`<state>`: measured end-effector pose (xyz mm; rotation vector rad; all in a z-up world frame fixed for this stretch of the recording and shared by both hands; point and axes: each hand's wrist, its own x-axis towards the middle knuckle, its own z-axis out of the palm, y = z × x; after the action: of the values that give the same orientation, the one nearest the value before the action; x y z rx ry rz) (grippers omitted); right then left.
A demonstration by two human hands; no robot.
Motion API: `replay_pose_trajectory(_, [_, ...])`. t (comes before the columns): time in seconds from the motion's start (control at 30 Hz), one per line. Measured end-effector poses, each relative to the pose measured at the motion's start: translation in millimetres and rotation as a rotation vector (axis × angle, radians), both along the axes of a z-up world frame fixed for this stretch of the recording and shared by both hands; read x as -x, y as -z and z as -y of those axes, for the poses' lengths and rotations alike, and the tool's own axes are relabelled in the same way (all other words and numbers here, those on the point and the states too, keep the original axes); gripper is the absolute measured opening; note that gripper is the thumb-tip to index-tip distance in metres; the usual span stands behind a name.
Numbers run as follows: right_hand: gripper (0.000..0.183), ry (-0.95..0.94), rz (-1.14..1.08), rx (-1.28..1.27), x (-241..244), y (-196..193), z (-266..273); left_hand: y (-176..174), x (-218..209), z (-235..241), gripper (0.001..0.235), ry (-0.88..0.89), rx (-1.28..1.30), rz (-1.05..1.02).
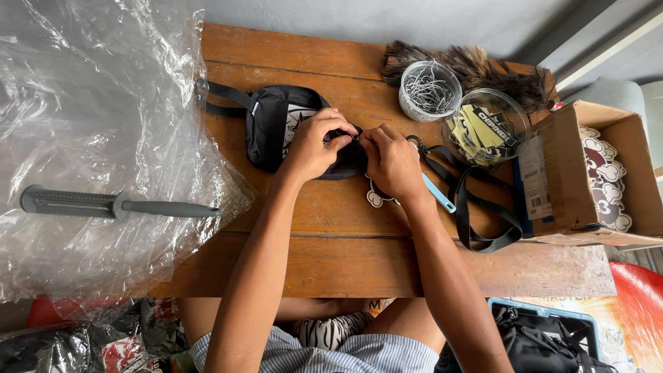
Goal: The person assembles a keychain by attaching a metal chain to a cartoon character-shaped tag and then connecting the tag to a small black pouch. They thread the chain through the tag and secure it to the pouch's zipper pull.
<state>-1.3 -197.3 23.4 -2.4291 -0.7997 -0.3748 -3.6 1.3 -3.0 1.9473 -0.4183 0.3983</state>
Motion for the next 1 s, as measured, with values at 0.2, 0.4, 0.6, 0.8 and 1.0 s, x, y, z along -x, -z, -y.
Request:
replay_pose_trajectory(0.2, [0.018,-0.008,0.073,0.091,-2.6,6.7,1.3,4.4,-1.6,-0.7,0.01,0.006,0.016,0.006])
replay_pose_trajectory(0.4, [0.023,0.006,0.097,0.092,-18.2,26.7,3.6,5.7,-2.8,-2.0,0.01,0.01,0.01,-0.004])
replay_pose_trajectory(0.6, [0.026,0.031,0.085,0.02,-15.6,21.7,-3.0,7.2,-4.3,-2.3,0.01,0.018,0.017,-0.006])
replay_pose_trajectory(0.8, [0.025,0.037,0.018,-0.096,-16.0,23.4,-6.3,13.5,-8.0,-1.2,0.009,0.018,0.035,-0.001])
replay_pose_trajectory(1.0, [0.023,0.077,0.006,-0.138,-13.6,21.9,-9.1,17.3,-9.0,1.5,0.007,-0.026,0.014,0.059])
